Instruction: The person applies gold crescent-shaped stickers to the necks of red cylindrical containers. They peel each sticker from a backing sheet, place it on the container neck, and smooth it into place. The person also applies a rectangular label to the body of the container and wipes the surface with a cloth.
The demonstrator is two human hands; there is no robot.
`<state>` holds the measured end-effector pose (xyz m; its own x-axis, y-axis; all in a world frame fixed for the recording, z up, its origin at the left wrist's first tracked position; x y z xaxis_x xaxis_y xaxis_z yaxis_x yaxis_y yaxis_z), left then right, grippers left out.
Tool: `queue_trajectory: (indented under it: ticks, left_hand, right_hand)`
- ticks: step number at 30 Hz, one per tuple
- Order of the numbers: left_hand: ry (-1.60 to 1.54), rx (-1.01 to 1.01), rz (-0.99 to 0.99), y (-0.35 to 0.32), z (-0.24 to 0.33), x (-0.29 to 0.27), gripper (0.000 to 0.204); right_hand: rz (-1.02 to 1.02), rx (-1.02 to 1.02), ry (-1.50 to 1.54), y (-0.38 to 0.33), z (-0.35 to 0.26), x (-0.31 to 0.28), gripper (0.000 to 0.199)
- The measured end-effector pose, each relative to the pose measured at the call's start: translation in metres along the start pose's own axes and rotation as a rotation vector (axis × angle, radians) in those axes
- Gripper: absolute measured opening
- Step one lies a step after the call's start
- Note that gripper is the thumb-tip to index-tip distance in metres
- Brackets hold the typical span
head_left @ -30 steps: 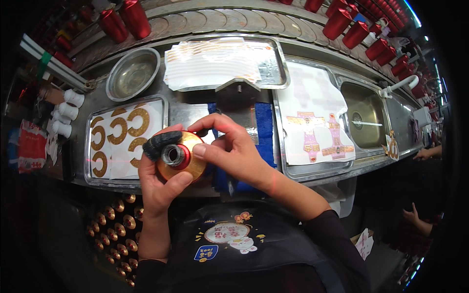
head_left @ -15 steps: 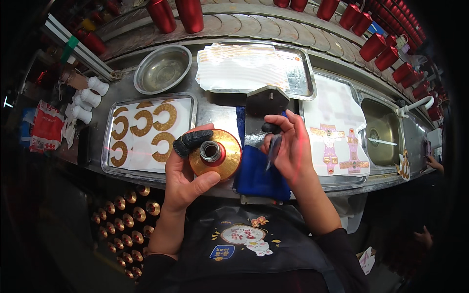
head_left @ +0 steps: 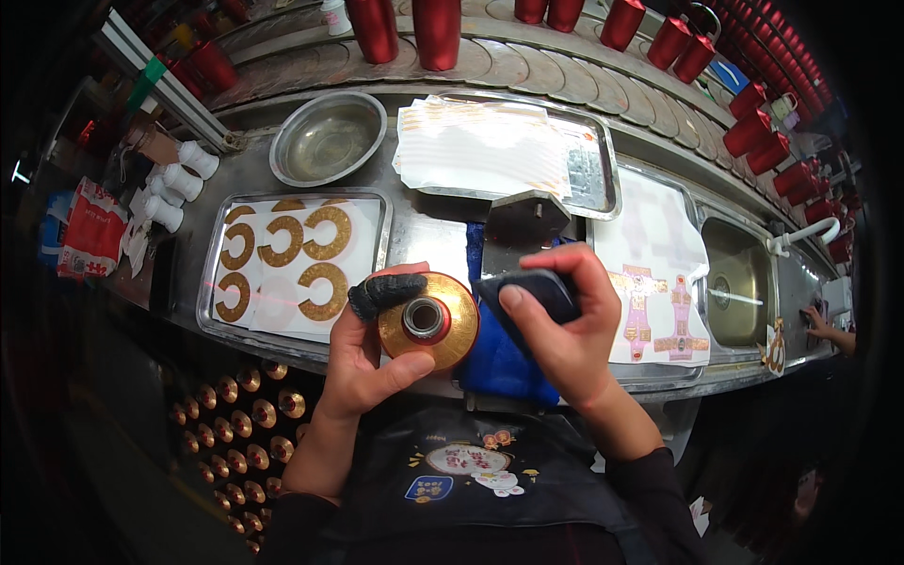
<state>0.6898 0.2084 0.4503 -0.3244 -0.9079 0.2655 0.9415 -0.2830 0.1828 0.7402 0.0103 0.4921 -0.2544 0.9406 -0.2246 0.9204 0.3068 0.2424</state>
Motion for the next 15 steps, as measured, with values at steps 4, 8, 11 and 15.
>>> queue_trajectory:
  ticks: [4,8,11,15]
  left_hand:
    - [-0.089,-0.041,0.126,-0.004,-0.007,-0.004,0.072]
    - [-0.079,-0.029,0.116,-0.005,-0.007,-0.004,0.060]
    - [-0.107,-0.025,0.043,-0.002,-0.006,-0.006,0.059]
    - [-0.041,0.043,-0.105,0.001,0.003,-0.010,0.074]
  right_hand:
    - [-0.049,-0.176,-0.130,-0.001,-0.017,0.011,0.025]
    - [-0.093,-0.326,-0.069,-0.004,-0.023,0.005,0.025]
    - [-0.036,-0.182,-0.271,-0.003,-0.009,0.000,0.025]
    - [-0.198,-0.525,-0.349,-0.018,-0.034,0.010,0.029]
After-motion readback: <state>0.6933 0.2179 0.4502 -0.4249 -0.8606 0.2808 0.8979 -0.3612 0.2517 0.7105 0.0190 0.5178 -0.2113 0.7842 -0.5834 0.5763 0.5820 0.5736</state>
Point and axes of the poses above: each hand's wrist, its own y-axis towards the middle knuckle, its own x-axis out of the palm, z = x × y, the point moved 6 cm from there along y, towards the middle knuckle, and after that the axes turned 11 degrees about -z, right-handed, at the moved point
